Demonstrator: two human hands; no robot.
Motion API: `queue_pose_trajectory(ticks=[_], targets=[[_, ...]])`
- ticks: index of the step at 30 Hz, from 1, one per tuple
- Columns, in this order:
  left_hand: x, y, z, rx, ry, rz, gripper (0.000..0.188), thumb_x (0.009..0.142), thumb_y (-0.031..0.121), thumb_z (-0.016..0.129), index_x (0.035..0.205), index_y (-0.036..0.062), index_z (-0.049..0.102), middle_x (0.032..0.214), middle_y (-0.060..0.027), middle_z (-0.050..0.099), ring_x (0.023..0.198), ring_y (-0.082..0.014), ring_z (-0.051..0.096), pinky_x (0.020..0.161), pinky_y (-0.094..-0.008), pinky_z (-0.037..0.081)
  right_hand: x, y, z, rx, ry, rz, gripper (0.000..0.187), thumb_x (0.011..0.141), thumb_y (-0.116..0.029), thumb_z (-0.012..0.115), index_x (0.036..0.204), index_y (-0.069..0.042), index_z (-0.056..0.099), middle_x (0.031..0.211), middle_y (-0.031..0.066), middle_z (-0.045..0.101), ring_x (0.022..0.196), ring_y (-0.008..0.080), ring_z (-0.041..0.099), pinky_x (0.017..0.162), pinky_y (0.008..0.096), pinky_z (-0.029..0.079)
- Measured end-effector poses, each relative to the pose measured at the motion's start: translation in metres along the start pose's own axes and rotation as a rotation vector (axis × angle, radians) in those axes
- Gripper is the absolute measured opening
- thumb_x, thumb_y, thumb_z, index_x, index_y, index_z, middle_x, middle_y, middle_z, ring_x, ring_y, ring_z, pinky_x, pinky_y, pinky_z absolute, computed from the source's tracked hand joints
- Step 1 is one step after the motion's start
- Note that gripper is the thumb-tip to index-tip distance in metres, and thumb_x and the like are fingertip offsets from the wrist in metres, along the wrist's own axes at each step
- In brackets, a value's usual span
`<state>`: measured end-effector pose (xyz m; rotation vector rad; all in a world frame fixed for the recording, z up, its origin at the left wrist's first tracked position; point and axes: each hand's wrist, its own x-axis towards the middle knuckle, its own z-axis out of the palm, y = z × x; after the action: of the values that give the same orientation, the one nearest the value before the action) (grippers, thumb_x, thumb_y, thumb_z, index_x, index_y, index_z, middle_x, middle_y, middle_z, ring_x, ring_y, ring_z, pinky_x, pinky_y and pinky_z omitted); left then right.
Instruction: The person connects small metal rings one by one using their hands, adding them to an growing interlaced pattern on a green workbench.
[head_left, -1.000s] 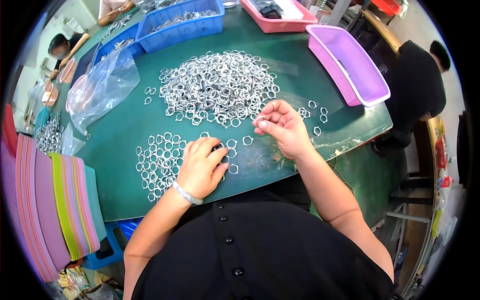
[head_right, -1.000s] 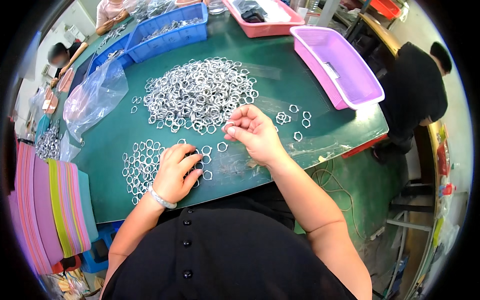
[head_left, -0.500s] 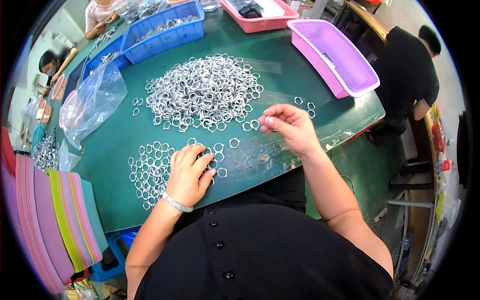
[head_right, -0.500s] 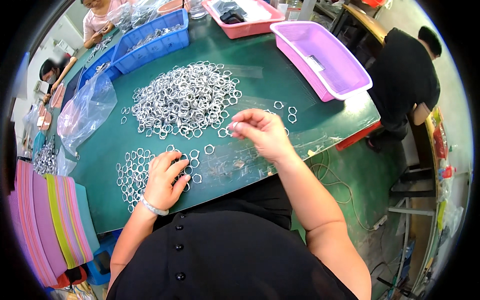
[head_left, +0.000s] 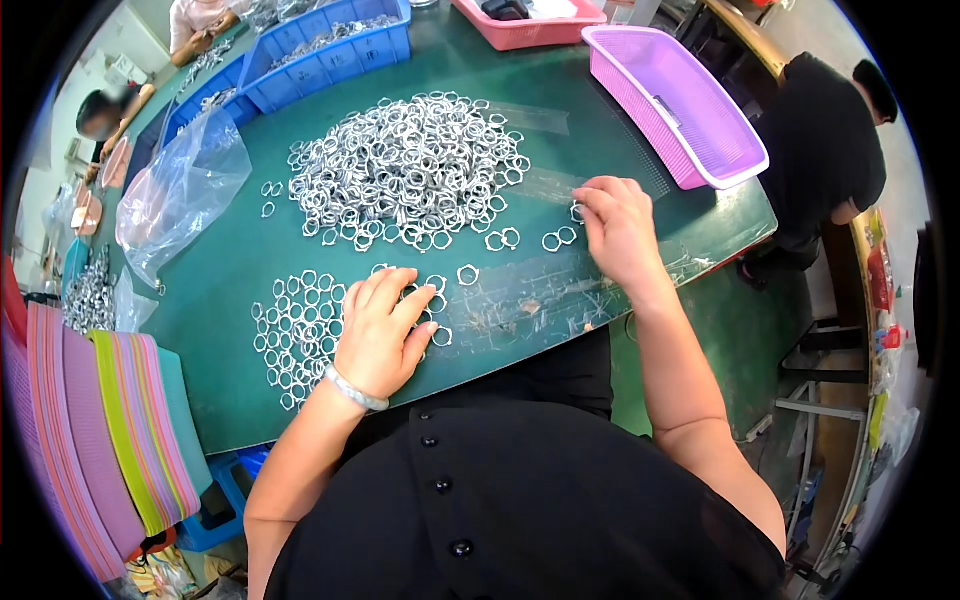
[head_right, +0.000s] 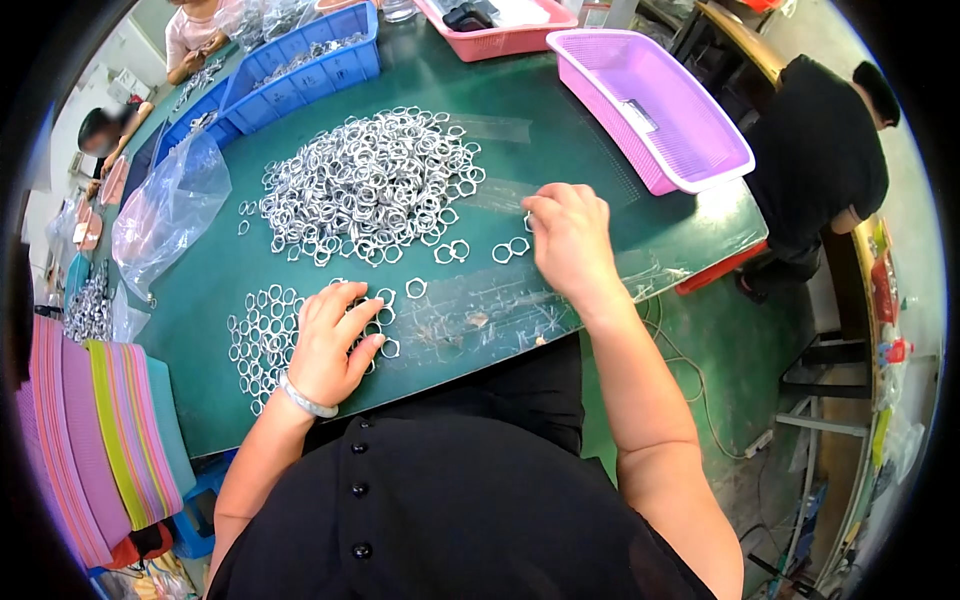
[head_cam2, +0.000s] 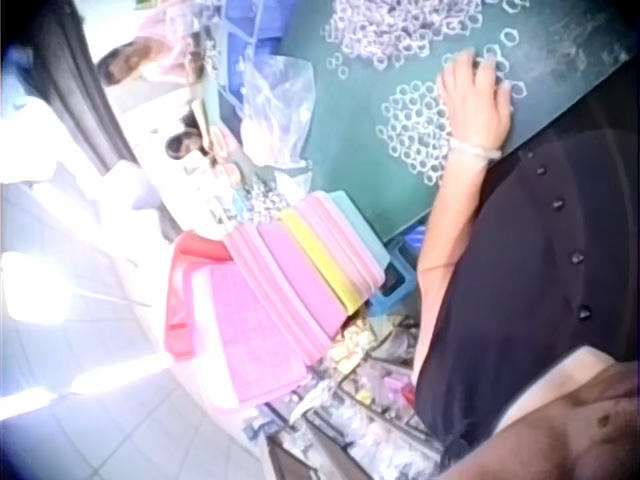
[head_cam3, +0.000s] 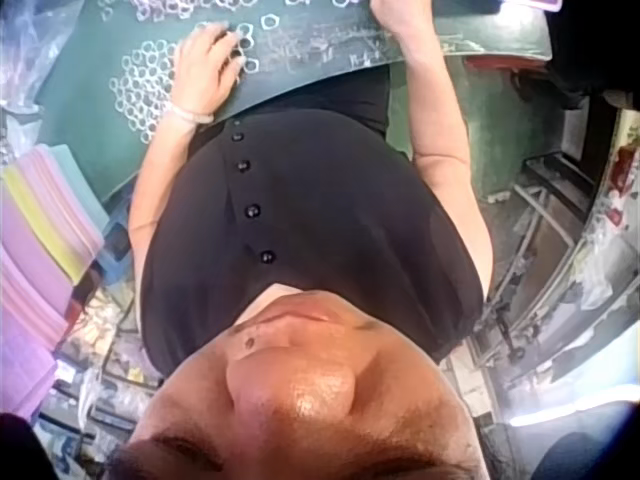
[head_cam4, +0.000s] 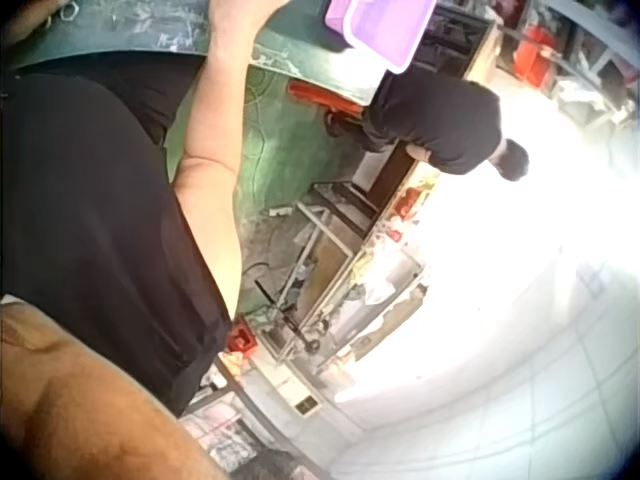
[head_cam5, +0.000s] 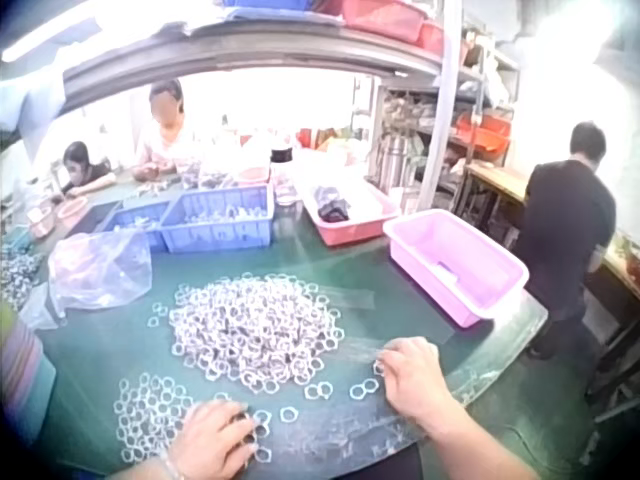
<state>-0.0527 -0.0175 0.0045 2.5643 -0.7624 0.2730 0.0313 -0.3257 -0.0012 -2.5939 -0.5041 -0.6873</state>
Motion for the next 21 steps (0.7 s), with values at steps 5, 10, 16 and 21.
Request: queue_pose_trajectory(ticks=[5, 10, 16, 21], targets=[[0.011, 0.004, 0.002, 0.054, -0.062, 0.006, 0.043, 0.078, 0.015, 0.070, 0.119, 0.0094, 0.061, 0.126, -0.0165, 0.053, 0.118, -0.0371, 0.047, 0.099, -0.0467, 0.035, 0.000, -0.030, 0.007, 0.136, -0.175, -0.098, 0.024, 0.075, -0.010, 0.071, 0.098, -0.008, 0.068, 0.100, 0.0052, 0.059, 0.102, 0.0267, 0.052, 0.091, 0.0410, 0.036], [0.024, 0.010, 0.006, 0.096, -0.117, 0.064, 0.049, 0.077, 0.019, 0.071, 0.125, 0.0157, 0.059, 0.131, -0.0167, 0.049, 0.123, -0.0357, 0.044, 0.101, -0.0476, 0.033, 0.004, -0.052, 0.017, 0.133, -0.207, -0.192, 0.025, 0.074, -0.016, 0.073, 0.098, -0.008, 0.068, 0.098, 0.0049, 0.059, 0.100, 0.0250, 0.051, 0.091, 0.0406, 0.036], [0.023, 0.006, 0.006, 0.131, -0.140, 0.038, 0.043, 0.079, 0.022, 0.069, 0.121, 0.0135, 0.060, 0.130, -0.0149, 0.051, 0.126, -0.0354, 0.043, 0.105, -0.0494, 0.030, 0.005, -0.071, 0.029, 0.121, -0.313, -0.252, 0.018, 0.078, -0.014, 0.069, 0.095, -0.009, 0.068, 0.092, 0.0046, 0.058, 0.096, 0.0243, 0.051, 0.089, 0.0395, 0.036], [0.012, -0.001, 0.000, 0.136, -0.148, -0.005, 0.039, 0.082, 0.020, 0.067, 0.119, 0.0128, 0.061, 0.130, -0.0127, 0.052, 0.126, -0.0347, 0.044, 0.105, -0.0510, 0.029, 0.003, -0.082, 0.034, 0.256, -0.289, -0.266, 0.036, 0.076, -0.007, 0.069, 0.112, -0.007, 0.062, 0.094, 0.0061, 0.059, 0.093, 0.0267, 0.053, 0.088, 0.0403, 0.038]])
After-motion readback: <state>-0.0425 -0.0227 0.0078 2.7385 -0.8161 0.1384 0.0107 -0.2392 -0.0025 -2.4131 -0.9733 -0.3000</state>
